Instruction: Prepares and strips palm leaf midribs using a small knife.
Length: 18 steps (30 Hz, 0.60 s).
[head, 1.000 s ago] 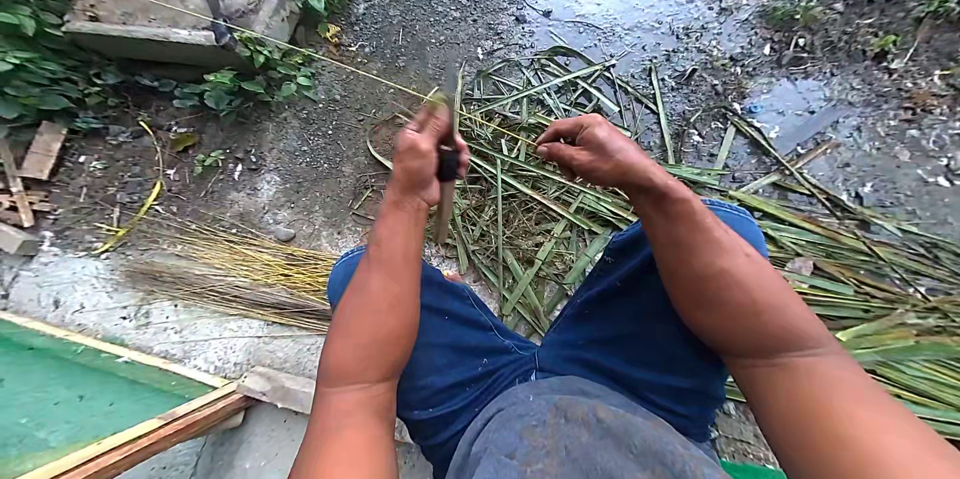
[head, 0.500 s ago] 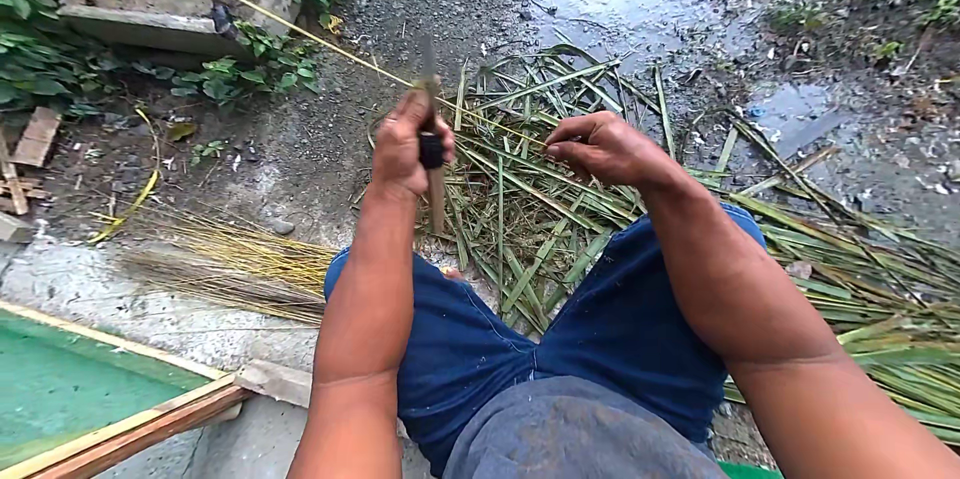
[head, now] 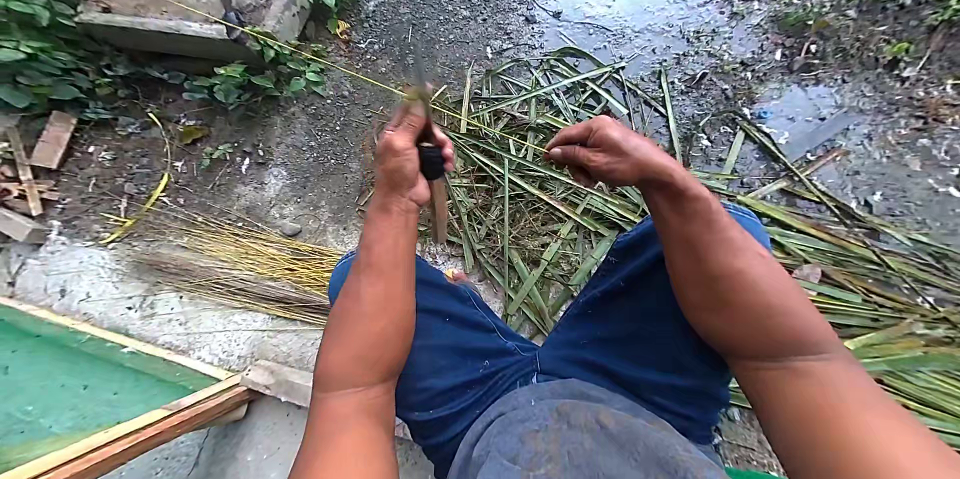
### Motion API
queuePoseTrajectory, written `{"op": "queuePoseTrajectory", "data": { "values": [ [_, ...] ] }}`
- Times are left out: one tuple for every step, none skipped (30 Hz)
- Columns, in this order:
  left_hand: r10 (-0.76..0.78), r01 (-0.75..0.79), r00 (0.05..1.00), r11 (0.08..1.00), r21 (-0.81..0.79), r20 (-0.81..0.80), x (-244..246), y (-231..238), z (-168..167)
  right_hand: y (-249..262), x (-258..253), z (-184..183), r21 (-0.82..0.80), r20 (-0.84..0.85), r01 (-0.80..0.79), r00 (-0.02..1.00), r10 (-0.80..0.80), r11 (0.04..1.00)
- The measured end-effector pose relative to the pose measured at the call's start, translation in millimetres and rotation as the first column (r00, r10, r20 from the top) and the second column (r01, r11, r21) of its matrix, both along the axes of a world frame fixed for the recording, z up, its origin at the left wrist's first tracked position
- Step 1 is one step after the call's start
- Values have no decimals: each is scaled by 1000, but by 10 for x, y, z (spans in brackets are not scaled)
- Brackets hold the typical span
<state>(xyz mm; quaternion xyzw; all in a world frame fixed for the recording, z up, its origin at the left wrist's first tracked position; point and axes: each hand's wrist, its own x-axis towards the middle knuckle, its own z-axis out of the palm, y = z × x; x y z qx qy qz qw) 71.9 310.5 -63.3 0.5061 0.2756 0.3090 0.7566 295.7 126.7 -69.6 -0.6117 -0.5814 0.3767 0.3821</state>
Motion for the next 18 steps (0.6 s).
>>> {"op": "queuePoseTrajectory", "data": {
  "values": [
    [-49,49,998,999,4,-50,38,-110,-33,10,-7,-3,1,0,3,1000,-3,1000],
    [-105,105,990,994,-2,-96,81,-209,-68,20,-13,-7,-1,-3,2,1000,-2,1000],
    [-147,146,981,989,-16,-123,114,-256,-101,27,-11,-14,0,-4,1,1000,-1,1000],
    [-160,158,979,987,-26,-123,125,-238,-117,26,-2,-18,-1,-8,-3,1000,3,1000],
    [-148,146,984,989,-22,-102,103,-161,-110,12,9,-17,-1,-12,-11,1000,11,1000],
    [-110,110,992,994,-13,-67,61,-52,-85,-10,14,-11,-4,-16,-16,1000,16,1000],
    [-55,55,998,998,-12,-25,19,56,-50,-26,17,-6,-1,-21,-18,1000,18,1000],
    [-2,3,1000,1000,-14,14,-9,131,-17,-30,24,-1,3,-19,-22,1000,22,1000],
    [33,-32,999,999,-22,36,-15,142,4,-24,26,3,0,-10,-26,1000,26,1000],
    [31,-31,999,999,-22,20,1,85,6,-13,22,4,-9,-3,-29,1000,29,1000],
    [-13,12,999,1000,-11,-30,36,-23,-15,-2,16,2,-16,-4,-29,1000,29,999],
    [-76,75,994,997,-15,-80,84,-154,-57,6,10,0,-22,-5,-26,1000,26,999],
    [-145,143,983,989,-27,-117,133,-268,-104,13,8,2,-29,-4,-27,1000,27,999],
    [-195,191,971,981,-42,-137,171,-331,-136,18,10,2,-29,1,-32,999,32,999],
    [-215,211,967,977,-44,-134,183,-323,-147,13,19,3,-21,9,-40,999,41,999],
    [-204,202,973,979,-30,-110,163,-247,-138,-2,35,2,-5,20,-55,998,55,998],
    [-162,161,984,987,-15,-78,112,-125,-105,-23,55,-8,14,35,-71,997,70,997],
    [-99,99,995,995,-5,-32,41,19,-61,-47,79,-17,30,51,-82,995,80,996]
  ]
}}
